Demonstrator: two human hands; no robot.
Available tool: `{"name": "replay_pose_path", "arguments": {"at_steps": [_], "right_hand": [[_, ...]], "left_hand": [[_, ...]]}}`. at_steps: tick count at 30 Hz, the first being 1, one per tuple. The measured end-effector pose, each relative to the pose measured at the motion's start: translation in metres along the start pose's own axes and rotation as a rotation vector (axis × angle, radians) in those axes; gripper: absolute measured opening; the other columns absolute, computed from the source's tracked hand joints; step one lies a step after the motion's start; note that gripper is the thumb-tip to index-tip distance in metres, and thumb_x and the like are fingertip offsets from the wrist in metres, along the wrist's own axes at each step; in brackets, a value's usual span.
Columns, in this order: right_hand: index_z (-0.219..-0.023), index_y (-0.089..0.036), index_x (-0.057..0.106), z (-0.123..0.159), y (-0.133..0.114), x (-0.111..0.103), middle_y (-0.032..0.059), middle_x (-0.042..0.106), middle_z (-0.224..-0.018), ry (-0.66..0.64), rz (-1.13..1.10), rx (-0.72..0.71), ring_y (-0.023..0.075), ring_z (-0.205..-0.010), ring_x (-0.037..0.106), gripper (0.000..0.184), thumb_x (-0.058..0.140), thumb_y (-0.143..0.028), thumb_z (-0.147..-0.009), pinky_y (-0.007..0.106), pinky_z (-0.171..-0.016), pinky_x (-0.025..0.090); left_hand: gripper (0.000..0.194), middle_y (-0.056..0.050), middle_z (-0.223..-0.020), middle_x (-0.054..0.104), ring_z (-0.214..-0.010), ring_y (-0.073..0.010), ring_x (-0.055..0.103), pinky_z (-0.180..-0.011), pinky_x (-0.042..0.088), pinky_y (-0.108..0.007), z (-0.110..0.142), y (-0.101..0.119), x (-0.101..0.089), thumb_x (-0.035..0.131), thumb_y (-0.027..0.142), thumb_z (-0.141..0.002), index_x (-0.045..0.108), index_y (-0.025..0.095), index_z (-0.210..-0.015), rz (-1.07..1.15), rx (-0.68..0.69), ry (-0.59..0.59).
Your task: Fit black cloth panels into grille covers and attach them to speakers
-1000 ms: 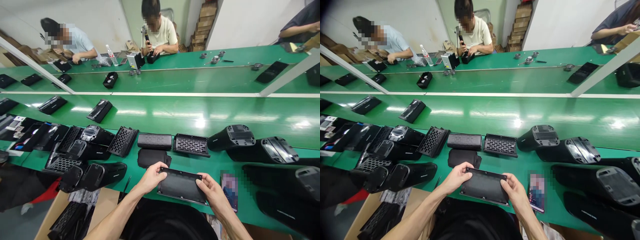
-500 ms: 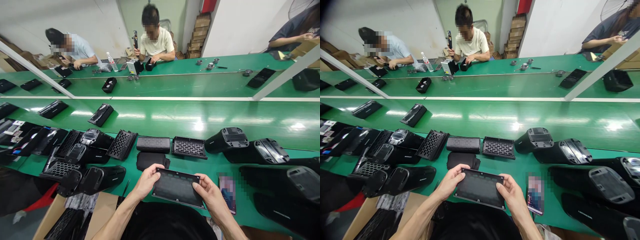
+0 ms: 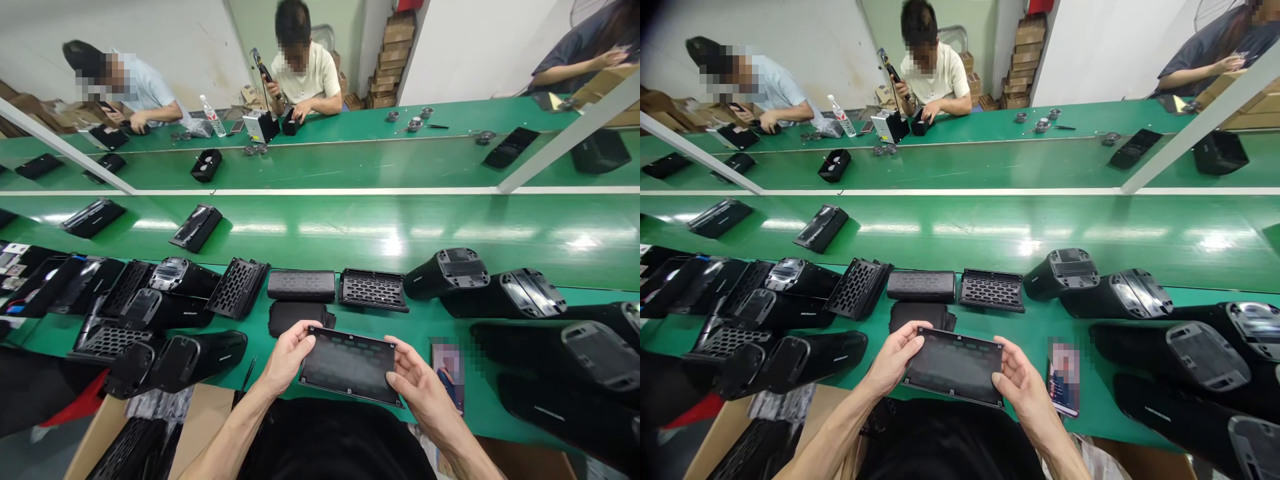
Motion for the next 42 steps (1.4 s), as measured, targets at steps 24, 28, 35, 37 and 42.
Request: {"name": "replay_pose_path", "arguments": {"at_steps": [24,28,35,37,42], "right_hand": [[-0.126,-0.031,0.07,0.008,-0.01,0.015,0.0069,0.071,-0.131,-0.065,-0.26,0.112,0.0292,-0.124,0.065,0.055,0.092,-0.029,-0.075,0.04,-0.101,0.052],[-0.12,-0.031,0.072,0.007,-0.008,0.016,0.0055,0.074,-0.126,-0.078,-0.308,0.127,0.0282,-0.124,0.066,0.043,0.089,-0.03,-0.08,0.039,-0.103,0.052],[-0.123,-0.03,0.072,0.006,-0.015,0.019,0.0077,0.075,-0.124,-0.114,-0.25,0.127,0.0307,-0.125,0.066,0.043,0.087,-0.037,-0.083,0.043,-0.106,0.051],[-0.125,-0.029,0.071,0.007,-0.019,0.022,0.009,0.074,-0.126,-0.125,-0.221,0.111,0.0316,-0.126,0.064,0.045,0.086,-0.04,-0.084,0.044,-0.107,0.051],[-0.125,-0.029,0.07,0.01,-0.027,0.031,0.0094,0.071,-0.133,-0.136,-0.154,0.063,0.0322,-0.129,0.062,0.048,0.085,-0.047,-0.082,0.046,-0.107,0.05]], "left_hand": [[0.048,-0.009,-0.108,0.07,-0.087,-0.02,0.06,-0.078,0.049,-0.03,0.002,0.022,0.004,0.063,0.052,-0.096,0.067,0.018,-0.13,-0.189,0.136,-0.024],[0.049,-0.008,-0.104,0.07,-0.083,-0.0189,0.06,-0.075,0.049,-0.029,0.002,0.022,0.004,0.064,0.053,-0.096,0.068,0.018,-0.13,-0.193,0.134,-0.014],[0.049,-0.007,-0.1,0.069,-0.082,-0.0179,0.058,-0.076,0.047,-0.028,0.005,0.016,0.0,0.065,0.052,-0.096,0.066,0.018,-0.131,-0.136,0.116,-0.002],[0.048,-0.007,-0.105,0.069,-0.087,-0.0189,0.059,-0.079,0.047,-0.028,0.008,0.018,-0.002,0.067,0.051,-0.095,0.066,0.019,-0.132,-0.109,0.133,-0.017],[0.042,-0.008,-0.117,0.068,-0.098,-0.0209,0.061,-0.086,0.047,-0.029,0.019,0.026,-0.009,0.07,0.046,-0.094,0.067,0.022,-0.129,-0.106,0.179,-0.02]]}}
Point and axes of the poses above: each hand's wrist, its own z-axis away from the middle knuckle, its own x-axis out of the palm, y = z × x, the point moved 6 cm from there along -z, towards the middle knuckle
